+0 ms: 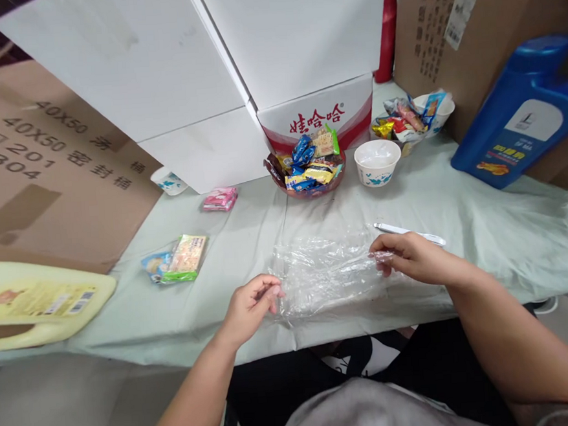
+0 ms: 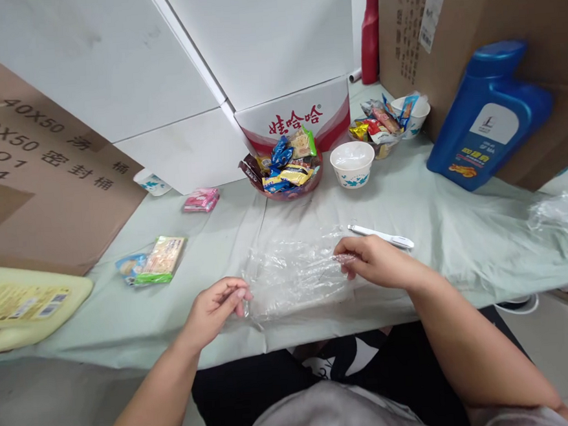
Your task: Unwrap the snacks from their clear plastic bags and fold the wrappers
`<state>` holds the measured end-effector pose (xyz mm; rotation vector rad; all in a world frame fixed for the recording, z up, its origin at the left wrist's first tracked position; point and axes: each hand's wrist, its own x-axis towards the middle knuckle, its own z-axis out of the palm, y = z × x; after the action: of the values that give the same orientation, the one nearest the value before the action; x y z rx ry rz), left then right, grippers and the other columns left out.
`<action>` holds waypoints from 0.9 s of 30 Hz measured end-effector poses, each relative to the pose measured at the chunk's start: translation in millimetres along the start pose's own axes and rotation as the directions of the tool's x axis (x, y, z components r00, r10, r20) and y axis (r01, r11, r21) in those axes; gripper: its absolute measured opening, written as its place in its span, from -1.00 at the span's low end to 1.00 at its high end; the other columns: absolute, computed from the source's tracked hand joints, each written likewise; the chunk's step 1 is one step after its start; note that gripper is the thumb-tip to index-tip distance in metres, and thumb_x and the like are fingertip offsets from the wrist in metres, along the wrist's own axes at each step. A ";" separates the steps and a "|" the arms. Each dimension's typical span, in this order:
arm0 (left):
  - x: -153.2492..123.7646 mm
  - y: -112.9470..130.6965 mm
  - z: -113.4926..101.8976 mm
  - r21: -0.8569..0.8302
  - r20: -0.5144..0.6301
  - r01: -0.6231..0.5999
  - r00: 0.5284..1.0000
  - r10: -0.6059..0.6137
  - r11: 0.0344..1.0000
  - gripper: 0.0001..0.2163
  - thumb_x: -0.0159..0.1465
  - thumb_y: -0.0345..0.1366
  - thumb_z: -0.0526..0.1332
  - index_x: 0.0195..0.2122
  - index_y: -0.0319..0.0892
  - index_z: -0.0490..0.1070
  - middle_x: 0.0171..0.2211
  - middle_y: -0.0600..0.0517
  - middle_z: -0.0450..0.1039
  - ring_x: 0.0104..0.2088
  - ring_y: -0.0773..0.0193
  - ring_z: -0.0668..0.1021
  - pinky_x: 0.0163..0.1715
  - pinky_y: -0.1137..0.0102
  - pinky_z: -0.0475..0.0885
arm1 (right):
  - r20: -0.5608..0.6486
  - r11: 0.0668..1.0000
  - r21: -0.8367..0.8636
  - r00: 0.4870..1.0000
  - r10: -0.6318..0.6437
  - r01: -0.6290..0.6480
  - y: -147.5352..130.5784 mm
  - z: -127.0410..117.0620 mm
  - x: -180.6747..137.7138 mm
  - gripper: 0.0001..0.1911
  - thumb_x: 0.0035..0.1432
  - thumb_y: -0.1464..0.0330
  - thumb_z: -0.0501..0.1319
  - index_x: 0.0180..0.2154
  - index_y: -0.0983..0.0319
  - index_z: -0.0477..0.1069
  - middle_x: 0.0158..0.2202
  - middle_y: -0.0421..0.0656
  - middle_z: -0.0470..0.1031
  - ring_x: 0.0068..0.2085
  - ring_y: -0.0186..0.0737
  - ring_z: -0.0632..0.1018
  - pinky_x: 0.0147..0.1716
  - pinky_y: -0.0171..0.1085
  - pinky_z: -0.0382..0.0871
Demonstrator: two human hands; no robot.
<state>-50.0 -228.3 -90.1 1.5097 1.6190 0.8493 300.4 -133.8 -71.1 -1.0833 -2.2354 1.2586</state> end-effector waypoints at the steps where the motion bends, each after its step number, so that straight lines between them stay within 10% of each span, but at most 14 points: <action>1: 4.3 1.6 -0.8 0.019 -0.035 -0.010 0.999 0.010 1.000 -0.79 0.22 -0.13 0.22 -0.29 -0.18 0.44 -0.49 0.06 0.51 -0.57 0.35 0.49 -0.51 0.44 0.41 | -0.064 1.000 -0.012 0.998 0.026 -0.027 2.5 2.6 3.7 -0.83 0.24 0.34 0.07 -0.21 0.20 0.41 -0.43 -0.22 0.56 -0.40 -0.28 0.57 -0.33 -0.32 0.38; 9: 49.6 0.8 3.4 -0.028 -0.184 0.131 0.974 -0.134 0.991 -0.66 -0.04 -0.13 0.35 -0.28 -0.19 0.43 -0.52 0.13 0.43 -0.58 0.36 0.47 -0.53 0.44 0.41 | -0.331 0.930 -0.300 0.938 0.107 -0.212 8.8 21.9 32.9 -0.80 0.20 0.33 0.14 -0.14 0.18 0.43 -0.30 -0.16 0.59 -0.28 -0.17 0.58 -0.30 -0.27 0.34; 27: 75.8 -21.9 -2.7 0.249 -0.259 0.166 0.961 -0.100 0.954 -0.85 0.16 -0.16 0.15 -0.39 -0.13 0.36 -0.53 0.15 0.46 -0.65 0.39 0.42 -0.54 0.47 0.30 | -0.270 0.716 -0.614 0.940 0.207 -0.334 2.6 30.9 42.1 -0.71 0.38 0.33 -0.07 -0.19 0.26 0.40 -0.23 -0.03 0.57 -0.21 -0.11 0.56 -0.32 -0.26 0.20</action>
<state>-64.8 -154.6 -114.0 1.4991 2.0638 0.7878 255.2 -118.3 -92.6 -1.7523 -2.4872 0.3892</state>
